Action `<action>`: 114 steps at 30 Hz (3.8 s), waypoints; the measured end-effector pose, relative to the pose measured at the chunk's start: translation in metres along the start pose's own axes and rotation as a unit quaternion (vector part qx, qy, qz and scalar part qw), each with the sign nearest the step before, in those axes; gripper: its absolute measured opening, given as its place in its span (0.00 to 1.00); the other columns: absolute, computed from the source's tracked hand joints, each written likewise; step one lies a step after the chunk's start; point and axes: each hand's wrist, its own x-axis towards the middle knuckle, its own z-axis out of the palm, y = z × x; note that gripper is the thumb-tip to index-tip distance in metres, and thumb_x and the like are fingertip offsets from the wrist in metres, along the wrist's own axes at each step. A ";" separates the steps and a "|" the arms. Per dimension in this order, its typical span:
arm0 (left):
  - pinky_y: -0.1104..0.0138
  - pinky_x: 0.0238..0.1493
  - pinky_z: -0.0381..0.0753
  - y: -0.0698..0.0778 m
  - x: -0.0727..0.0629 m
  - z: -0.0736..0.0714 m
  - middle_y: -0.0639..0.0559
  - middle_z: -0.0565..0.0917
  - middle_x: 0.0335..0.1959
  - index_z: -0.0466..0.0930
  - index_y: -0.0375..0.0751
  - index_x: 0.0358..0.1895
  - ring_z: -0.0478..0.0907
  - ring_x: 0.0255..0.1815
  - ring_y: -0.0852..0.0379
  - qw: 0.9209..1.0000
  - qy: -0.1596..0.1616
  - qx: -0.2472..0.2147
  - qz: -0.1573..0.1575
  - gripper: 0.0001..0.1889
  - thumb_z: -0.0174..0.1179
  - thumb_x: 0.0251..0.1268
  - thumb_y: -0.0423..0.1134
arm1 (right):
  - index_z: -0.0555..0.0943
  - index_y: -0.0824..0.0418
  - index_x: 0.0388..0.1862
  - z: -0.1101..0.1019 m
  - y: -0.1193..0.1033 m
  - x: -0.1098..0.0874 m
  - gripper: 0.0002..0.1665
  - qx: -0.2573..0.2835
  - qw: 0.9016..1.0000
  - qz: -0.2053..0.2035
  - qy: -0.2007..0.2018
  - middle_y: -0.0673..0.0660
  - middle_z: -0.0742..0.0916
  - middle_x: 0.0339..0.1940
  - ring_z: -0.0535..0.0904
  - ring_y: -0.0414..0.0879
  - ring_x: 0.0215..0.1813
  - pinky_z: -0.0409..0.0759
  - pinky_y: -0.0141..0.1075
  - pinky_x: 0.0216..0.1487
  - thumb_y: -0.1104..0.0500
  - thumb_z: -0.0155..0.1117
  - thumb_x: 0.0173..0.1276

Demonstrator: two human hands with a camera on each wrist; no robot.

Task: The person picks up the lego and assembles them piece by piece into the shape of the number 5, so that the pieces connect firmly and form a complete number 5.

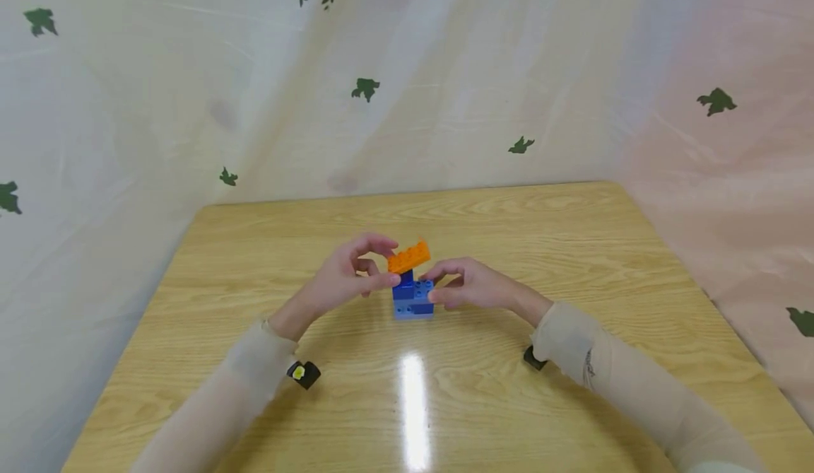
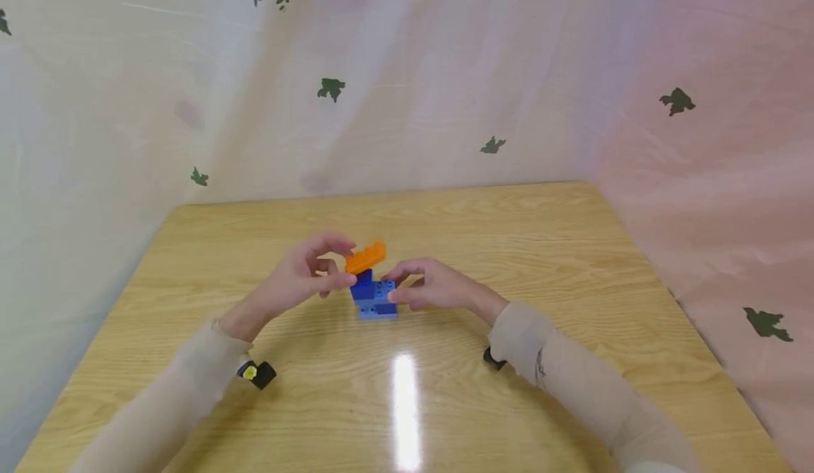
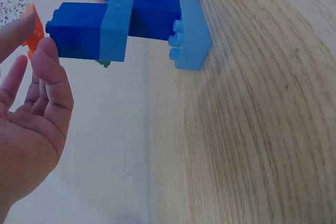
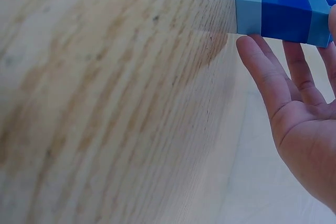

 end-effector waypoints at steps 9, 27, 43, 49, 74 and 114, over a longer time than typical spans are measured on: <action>0.62 0.21 0.77 -0.002 -0.001 0.005 0.45 0.77 0.54 0.75 0.44 0.63 0.75 0.32 0.30 1.000 -0.027 0.013 0.008 0.24 0.70 0.65 0.31 | 0.80 0.60 0.59 0.001 0.001 -0.001 0.20 0.005 1.000 -0.006 -0.006 0.62 0.81 0.54 0.85 0.62 0.52 0.85 0.53 0.51 0.56 0.69 0.72; 0.65 0.28 0.83 -0.001 -0.002 0.004 0.49 0.78 0.55 0.78 0.45 0.63 0.80 0.32 0.46 0.998 -0.035 0.058 0.019 0.24 0.71 0.64 0.32 | 0.79 0.63 0.57 0.001 -0.002 -0.001 0.19 0.012 1.000 -0.006 -0.008 0.63 0.80 0.54 0.84 0.63 0.52 0.85 0.53 0.51 0.57 0.69 0.72; 0.68 0.27 0.80 -0.002 -0.005 0.010 0.54 0.80 0.53 0.83 0.45 0.59 0.82 0.34 0.52 0.990 -0.013 0.120 0.069 0.20 0.72 0.63 0.33 | 0.80 0.62 0.57 0.001 -0.004 -0.001 0.18 0.018 1.000 -0.001 -0.011 0.63 0.80 0.55 0.85 0.59 0.53 0.84 0.54 0.52 0.56 0.68 0.73; 0.66 0.26 0.81 -0.001 -0.005 0.014 0.52 0.81 0.52 0.83 0.44 0.57 0.81 0.31 0.53 0.989 0.002 0.129 0.076 0.20 0.72 0.63 0.33 | 0.79 0.62 0.59 0.001 -0.002 -0.001 0.19 0.016 1.000 -0.002 -0.011 0.63 0.80 0.56 0.85 0.58 0.53 0.84 0.54 0.53 0.56 0.68 0.73; 0.56 0.22 0.83 -0.017 -0.006 0.020 0.49 0.81 0.55 0.80 0.44 0.55 0.79 0.32 0.31 1.000 -0.019 0.012 0.001 0.15 0.68 0.68 0.35 | 0.79 0.61 0.57 0.004 0.004 -0.001 0.18 0.017 1.000 0.010 -0.014 0.62 0.80 0.57 0.85 0.57 0.54 0.85 0.52 0.52 0.56 0.69 0.73; 0.57 0.41 0.85 -0.020 -0.014 0.019 0.48 0.73 0.58 0.67 0.56 0.70 0.80 0.49 0.42 0.998 0.032 0.055 0.010 0.37 0.77 0.58 0.43 | 0.67 0.53 0.75 0.011 -0.008 -0.016 0.35 -0.037 0.996 -0.045 0.071 0.59 0.76 0.69 0.76 0.58 0.65 0.82 0.49 0.58 0.54 0.68 0.73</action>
